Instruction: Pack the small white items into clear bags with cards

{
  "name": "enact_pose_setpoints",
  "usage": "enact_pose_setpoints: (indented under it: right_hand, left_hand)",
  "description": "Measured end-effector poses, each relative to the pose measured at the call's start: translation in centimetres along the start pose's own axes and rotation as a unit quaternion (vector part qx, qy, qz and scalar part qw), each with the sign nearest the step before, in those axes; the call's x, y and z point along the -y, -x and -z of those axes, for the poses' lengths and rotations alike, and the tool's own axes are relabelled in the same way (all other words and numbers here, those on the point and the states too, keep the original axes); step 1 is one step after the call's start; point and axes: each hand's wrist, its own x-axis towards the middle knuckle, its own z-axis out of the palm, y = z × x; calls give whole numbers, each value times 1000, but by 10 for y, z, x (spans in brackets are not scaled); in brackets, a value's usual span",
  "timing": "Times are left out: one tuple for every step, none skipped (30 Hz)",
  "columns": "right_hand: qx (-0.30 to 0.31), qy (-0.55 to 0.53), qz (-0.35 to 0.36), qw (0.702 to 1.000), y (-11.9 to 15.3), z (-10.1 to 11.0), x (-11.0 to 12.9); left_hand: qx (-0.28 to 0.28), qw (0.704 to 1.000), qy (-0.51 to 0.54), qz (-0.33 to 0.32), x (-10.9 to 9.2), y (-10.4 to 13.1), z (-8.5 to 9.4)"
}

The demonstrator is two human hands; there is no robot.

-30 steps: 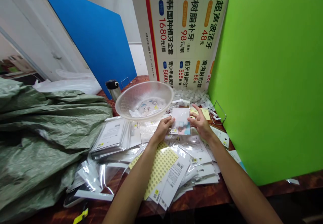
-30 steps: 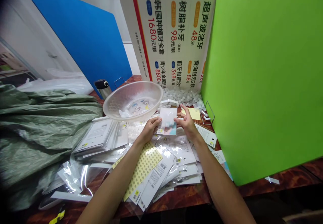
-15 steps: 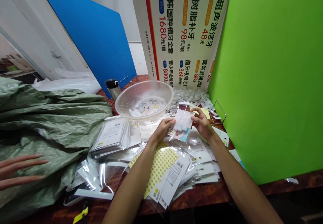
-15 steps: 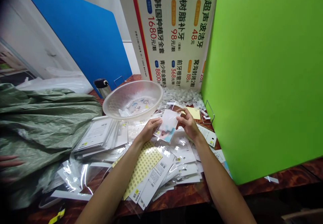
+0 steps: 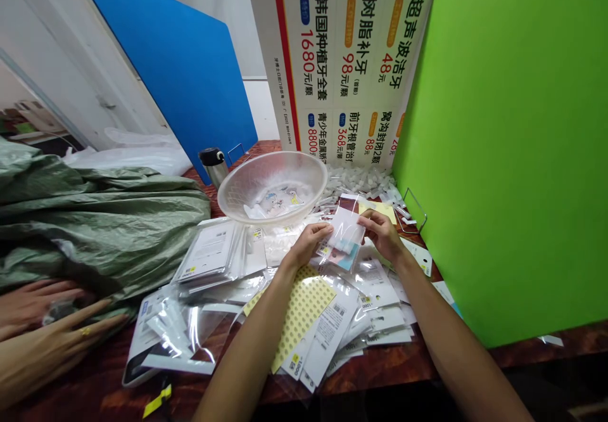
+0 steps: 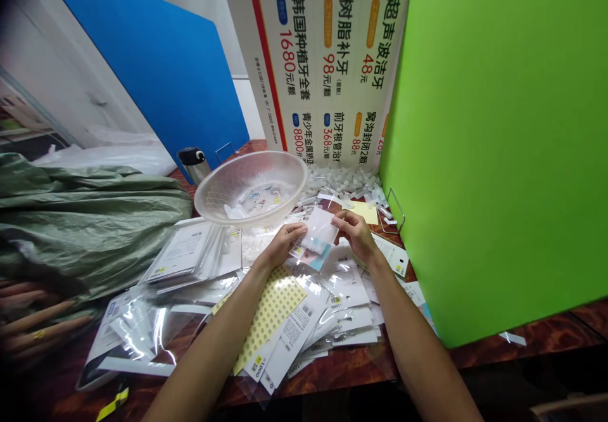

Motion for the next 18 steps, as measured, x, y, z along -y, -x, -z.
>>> enact_pose_setpoints:
  right_hand:
    - [-10,-6,1,1000,0,0,0]
    - [-20,-13,1,1000,-1,0,0]
    - [-30,-20,1,999,-1,-1,0]
    - [-38,-26,2,999,-2,-1,0]
    - [-44,-32,3,999,-2,0,0]
    - [-48,-37,5,998,-3,0,0]
    - [-53,-41,9,998,-4,1,0]
    - [-57,-45,13,997,-4,1,-1]
    - [-61,-48,16,997,-5,2,-1]
    - [-68,-50,18,996,-5,3,-2]
    - [-73,-48,17,996,-6,4,-2]
    - [-77,-42,14,996,-6,4,-3]
    - [-78,-33,10,996,-6,5,-4]
    - [-77,-21,5,997,-6,5,-4]
    - [-73,-5,2,997,-5,6,-4]
    - [-63,17,1,998,-5,6,-3]
    - [-51,45,3,998,-5,7,-3]
    - [-41,78,7,996,-5,8,-2]
  left_hand:
    - [2,1000,3,-1,1,0,0]
    - [4,1000,6,-3,2,-1,1]
    - [4,1000,8,-6,2,-1,1]
    - [1,1000,8,-9,3,-1,1]
    - [-4,1000,6,-10,4,-2,2]
    - [-10,1000,2,-9,5,-2,2]
    - [-18,1000,-3,-7,5,-3,2]
    - [-26,1000,-8,-6,6,-4,2]
    - [-36,999,-13,-7,6,-4,2]
    - [-45,999,-16,-13,7,-5,2]
    - [-54,998,-17,-23,7,-6,2]
    - [-62,997,-18,-36,7,-6,2]
    - [-68,996,-18,-48,8,-7,3]
    - [-73,996,-20,-57,8,-8,3]
    - [-77,995,-24,-63,9,-8,4]
    - [-81,994,-33,-66,10,-9,4]
    - [-87,993,-46,-67,11,-10,5]
    - [-96,991,-62,-70,12,-11,4]
